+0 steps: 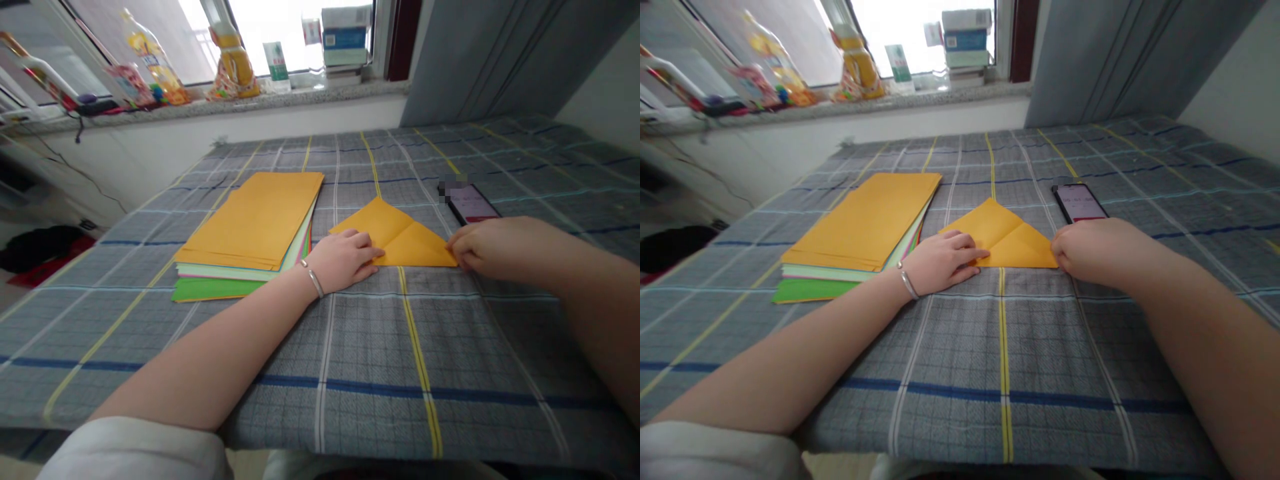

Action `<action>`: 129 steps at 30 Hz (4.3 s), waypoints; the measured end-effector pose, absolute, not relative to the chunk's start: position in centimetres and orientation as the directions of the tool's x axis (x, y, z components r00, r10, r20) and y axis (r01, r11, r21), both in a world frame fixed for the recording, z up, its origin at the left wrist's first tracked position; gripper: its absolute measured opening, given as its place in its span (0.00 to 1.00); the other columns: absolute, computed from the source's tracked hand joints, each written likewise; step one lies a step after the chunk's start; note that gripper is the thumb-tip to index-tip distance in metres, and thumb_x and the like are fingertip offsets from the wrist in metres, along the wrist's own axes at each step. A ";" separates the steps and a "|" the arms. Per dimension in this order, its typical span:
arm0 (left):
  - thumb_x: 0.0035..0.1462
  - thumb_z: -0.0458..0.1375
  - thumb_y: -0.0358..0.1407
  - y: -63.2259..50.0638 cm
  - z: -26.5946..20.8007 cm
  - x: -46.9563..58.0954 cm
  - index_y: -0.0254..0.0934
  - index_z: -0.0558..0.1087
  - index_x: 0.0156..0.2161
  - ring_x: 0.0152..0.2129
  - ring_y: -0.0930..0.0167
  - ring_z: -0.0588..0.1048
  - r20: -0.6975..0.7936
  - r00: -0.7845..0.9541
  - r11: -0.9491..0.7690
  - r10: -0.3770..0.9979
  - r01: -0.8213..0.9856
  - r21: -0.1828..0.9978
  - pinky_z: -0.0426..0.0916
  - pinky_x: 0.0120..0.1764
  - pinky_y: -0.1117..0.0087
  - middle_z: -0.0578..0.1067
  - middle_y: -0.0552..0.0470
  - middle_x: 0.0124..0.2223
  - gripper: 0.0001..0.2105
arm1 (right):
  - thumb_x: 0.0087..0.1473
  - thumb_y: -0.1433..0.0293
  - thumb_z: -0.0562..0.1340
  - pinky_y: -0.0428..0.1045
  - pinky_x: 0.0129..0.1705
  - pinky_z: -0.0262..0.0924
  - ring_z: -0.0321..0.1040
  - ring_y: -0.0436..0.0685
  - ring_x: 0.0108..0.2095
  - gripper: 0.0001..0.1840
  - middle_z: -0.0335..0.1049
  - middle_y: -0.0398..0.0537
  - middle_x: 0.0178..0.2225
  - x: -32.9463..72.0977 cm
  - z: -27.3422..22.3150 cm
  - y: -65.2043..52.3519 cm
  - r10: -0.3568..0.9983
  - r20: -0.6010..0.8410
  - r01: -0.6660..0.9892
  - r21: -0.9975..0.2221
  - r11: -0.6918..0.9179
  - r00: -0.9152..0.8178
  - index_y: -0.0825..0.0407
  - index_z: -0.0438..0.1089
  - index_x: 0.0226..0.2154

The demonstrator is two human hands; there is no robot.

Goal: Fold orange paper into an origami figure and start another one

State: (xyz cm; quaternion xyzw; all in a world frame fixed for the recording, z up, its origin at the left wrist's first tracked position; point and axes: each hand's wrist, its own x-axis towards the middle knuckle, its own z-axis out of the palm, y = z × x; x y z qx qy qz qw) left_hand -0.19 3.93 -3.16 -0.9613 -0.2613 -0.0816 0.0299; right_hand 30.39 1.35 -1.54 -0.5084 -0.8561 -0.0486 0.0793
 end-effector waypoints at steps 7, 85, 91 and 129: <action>0.68 0.50 0.42 3.8 -3.6 1.0 0.39 0.76 0.50 0.41 0.66 0.75 0.202 0.854 -0.850 0.479 0.509 -0.137 0.69 0.44 0.64 0.78 0.50 0.50 0.15 | 0.57 0.56 0.58 0.58 0.45 0.66 0.72 0.64 0.47 0.24 0.74 0.54 0.52 27.4 -1.3 1.2 0.778 0.159 0.794 0.117 0.596 -0.608 0.51 0.74 0.49; 0.55 0.63 0.41 4.0 -5.2 0.1 0.39 0.62 0.63 0.68 0.45 0.39 0.362 0.296 -0.436 0.884 0.800 0.413 0.44 0.65 0.40 0.44 0.39 0.71 0.31 | 0.51 0.63 0.64 0.48 0.19 0.56 0.69 0.55 0.20 0.46 0.73 0.41 0.21 26.9 -3.2 2.7 0.983 0.062 0.854 -0.487 0.183 -0.176 0.59 0.49 0.68; 0.63 0.51 0.51 2.1 -4.5 0.8 0.40 0.63 0.64 0.66 0.49 0.52 0.183 0.562 -0.587 0.807 0.796 0.146 0.50 0.63 0.42 0.61 0.42 0.67 0.28 | 0.56 0.67 0.57 0.54 0.37 0.70 0.75 0.61 0.38 0.25 0.77 0.53 0.44 27.7 -3.5 2.5 0.919 0.154 0.901 -0.193 0.388 -0.363 0.50 0.70 0.56; 0.70 0.40 0.44 3.4 -4.4 0.6 0.36 0.51 0.69 0.69 0.59 0.46 -0.020 0.661 -0.659 0.750 0.749 0.069 0.43 0.67 0.51 0.47 0.43 0.72 0.27 | 0.48 0.74 0.62 0.69 0.65 0.45 0.51 0.68 0.66 0.36 0.59 0.47 0.65 28.7 -2.6 1.8 0.609 0.011 0.581 -0.285 0.762 -0.793 0.38 0.66 0.60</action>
